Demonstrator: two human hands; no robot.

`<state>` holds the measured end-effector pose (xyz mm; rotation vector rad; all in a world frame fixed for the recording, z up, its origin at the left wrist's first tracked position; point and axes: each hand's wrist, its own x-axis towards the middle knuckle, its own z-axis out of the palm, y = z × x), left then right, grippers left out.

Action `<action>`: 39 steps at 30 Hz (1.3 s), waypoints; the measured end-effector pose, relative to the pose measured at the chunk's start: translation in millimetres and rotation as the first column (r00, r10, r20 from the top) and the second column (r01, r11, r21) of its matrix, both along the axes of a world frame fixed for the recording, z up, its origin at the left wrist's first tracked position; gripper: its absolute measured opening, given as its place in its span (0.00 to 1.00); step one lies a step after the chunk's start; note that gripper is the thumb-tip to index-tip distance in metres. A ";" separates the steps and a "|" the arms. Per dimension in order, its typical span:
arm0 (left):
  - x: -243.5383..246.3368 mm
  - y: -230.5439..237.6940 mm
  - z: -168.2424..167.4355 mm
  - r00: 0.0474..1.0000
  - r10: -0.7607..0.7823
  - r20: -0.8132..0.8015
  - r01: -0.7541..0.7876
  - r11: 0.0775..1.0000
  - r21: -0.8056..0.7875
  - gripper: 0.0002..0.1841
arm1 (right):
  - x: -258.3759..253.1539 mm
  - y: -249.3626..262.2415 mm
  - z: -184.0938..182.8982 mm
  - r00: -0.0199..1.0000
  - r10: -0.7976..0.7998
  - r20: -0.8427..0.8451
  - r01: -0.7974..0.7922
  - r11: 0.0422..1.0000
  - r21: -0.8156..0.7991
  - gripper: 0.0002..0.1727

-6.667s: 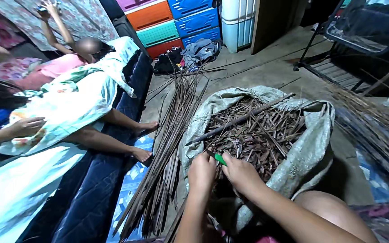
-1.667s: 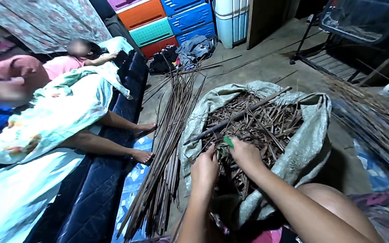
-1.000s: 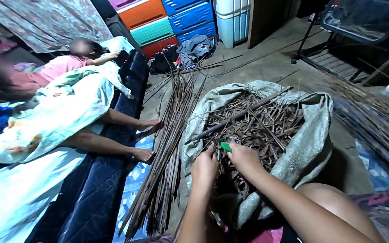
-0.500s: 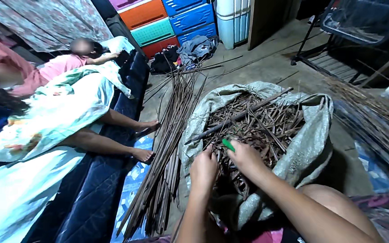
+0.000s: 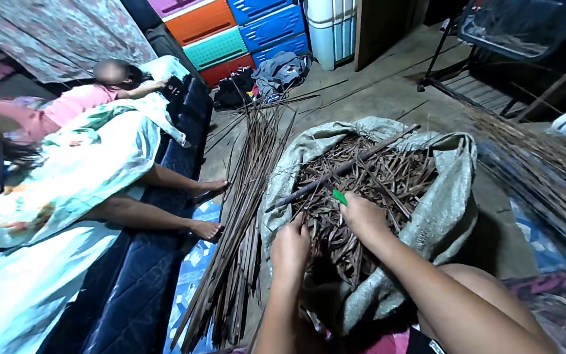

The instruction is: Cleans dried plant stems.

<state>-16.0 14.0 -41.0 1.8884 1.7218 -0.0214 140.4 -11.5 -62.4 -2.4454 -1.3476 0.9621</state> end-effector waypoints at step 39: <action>32.4 -44.9 3.8 0.968 -0.122 0.219 0.160 0.973 -0.164 0.23 | 29.7 19.2 -35.0 0.612 -0.199 -0.766 0.601 0.746 0.286 0.22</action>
